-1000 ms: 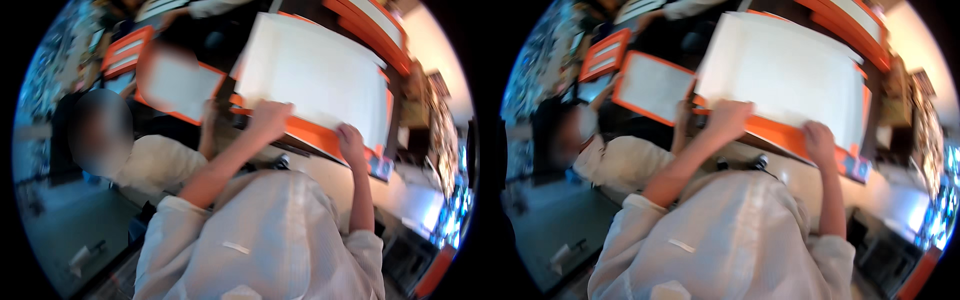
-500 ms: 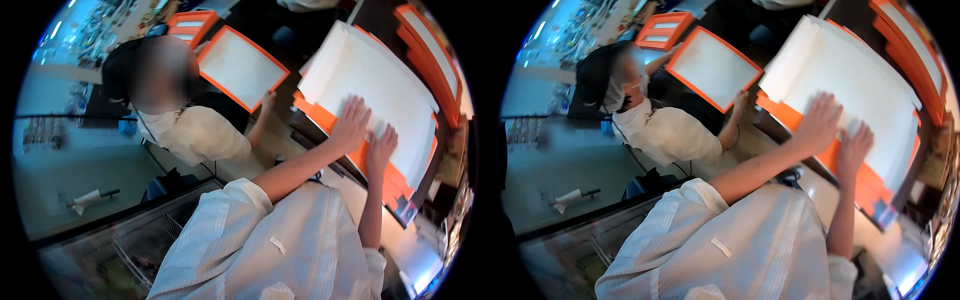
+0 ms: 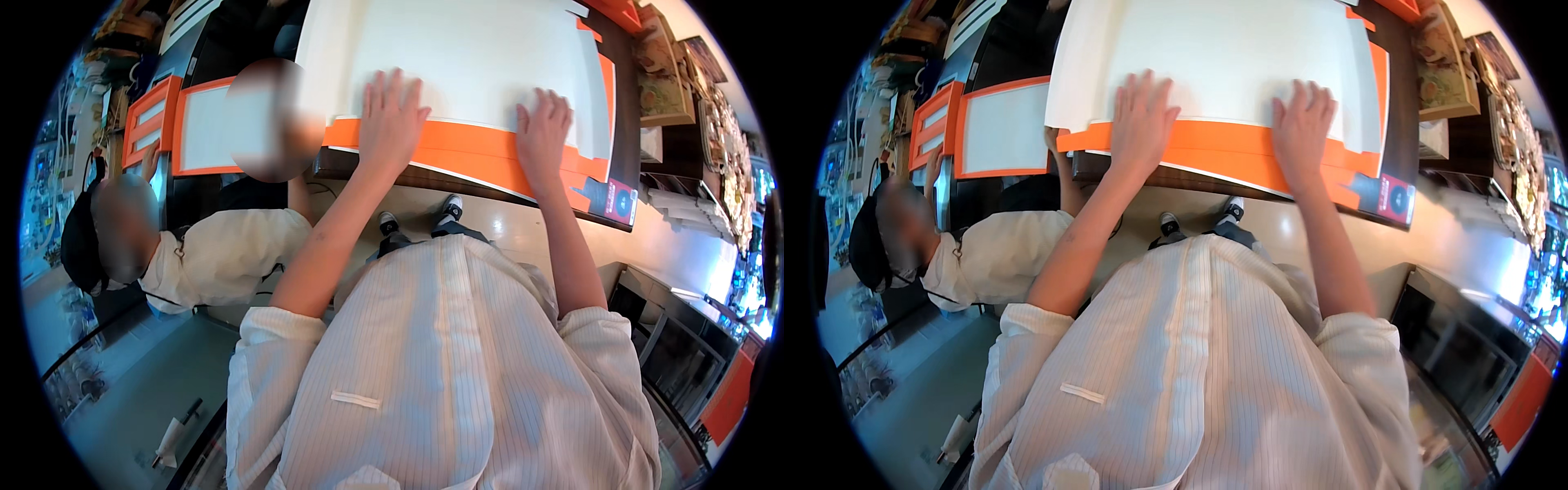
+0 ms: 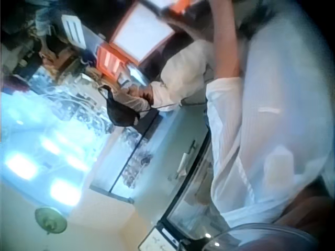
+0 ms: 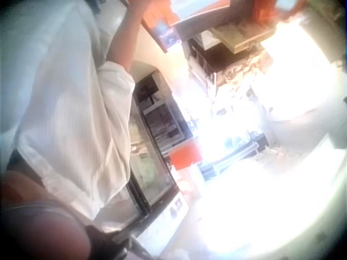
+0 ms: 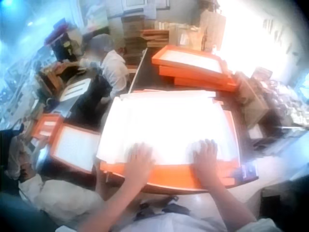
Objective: The person assembles orange and white cardboard boxes by folding flaps and tucking tabs into slots. They handle multiple flat-packed box components, fold them into shape, and stack the finished boxes on the table.
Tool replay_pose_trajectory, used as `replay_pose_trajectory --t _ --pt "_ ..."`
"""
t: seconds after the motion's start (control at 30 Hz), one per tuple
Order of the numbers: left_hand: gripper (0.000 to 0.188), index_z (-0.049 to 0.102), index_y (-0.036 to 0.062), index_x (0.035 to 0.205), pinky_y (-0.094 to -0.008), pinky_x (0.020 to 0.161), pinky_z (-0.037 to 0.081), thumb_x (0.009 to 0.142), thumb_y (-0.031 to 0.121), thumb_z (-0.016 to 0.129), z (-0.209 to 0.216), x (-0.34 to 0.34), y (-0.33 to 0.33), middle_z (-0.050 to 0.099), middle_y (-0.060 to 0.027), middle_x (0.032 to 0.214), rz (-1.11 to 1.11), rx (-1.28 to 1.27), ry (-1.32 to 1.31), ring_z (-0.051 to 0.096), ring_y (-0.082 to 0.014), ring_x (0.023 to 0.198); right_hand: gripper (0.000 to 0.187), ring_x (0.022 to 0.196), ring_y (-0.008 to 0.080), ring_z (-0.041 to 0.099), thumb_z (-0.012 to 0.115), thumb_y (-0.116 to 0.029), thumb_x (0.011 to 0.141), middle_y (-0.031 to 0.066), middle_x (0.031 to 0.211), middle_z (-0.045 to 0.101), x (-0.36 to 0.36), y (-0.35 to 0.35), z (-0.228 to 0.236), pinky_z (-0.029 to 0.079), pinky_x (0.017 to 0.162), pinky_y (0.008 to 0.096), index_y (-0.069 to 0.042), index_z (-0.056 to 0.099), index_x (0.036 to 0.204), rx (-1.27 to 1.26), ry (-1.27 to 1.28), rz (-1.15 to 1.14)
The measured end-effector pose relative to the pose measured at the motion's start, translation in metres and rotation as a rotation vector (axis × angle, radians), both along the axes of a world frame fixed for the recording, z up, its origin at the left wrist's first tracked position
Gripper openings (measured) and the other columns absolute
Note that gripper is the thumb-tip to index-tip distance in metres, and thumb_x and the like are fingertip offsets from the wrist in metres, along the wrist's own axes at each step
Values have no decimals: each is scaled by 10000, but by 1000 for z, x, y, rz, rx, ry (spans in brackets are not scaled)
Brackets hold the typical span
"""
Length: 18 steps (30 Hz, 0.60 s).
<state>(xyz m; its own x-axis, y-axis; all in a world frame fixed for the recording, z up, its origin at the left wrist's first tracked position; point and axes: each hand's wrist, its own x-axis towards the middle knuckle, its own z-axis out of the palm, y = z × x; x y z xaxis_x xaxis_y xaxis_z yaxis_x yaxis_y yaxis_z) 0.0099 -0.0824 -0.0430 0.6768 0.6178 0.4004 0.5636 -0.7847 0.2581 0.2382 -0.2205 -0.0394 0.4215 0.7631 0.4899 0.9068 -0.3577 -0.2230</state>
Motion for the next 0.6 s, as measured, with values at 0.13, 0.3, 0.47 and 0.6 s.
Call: replay_pose_trajectory --t 0.13,0.3,0.47,0.6 --pt "291 716 89 1161 -415 957 452 906 227 723 13 3 -22 650 -62 1115 -231 -113 -173 596 -258 1075 290 1132 318 565 724 -119 895 102 1151 645 -27 -9 7 436 998 453 -104 680 1181 127 140 273" --pt "193 779 101 983 -403 799 454 800 155 808 7 14 -17 536 -54 867 -129 -273 -271 530 -239 834 217 952 249 552 801 -128 810 40 945 608 -35 -11 15 453 878 388 -112 763 1022 29 245 198" --pt "200 777 90 1001 -409 799 458 814 160 792 -4 17 -18 532 -58 876 -136 -114 -187 536 -247 848 156 897 234 533 815 -117 785 32 852 575 -33 2 13 463 845 375 -110 793 939 -40 317 117" --pt "355 728 100 1194 -414 870 458 857 206 762 7 7 -23 599 -43 1012 -176 47 -130 571 -243 961 147 906 242 535 807 -100 794 36 857 585 -25 4 15 475 849 376 -101 800 941 -75 453 119"
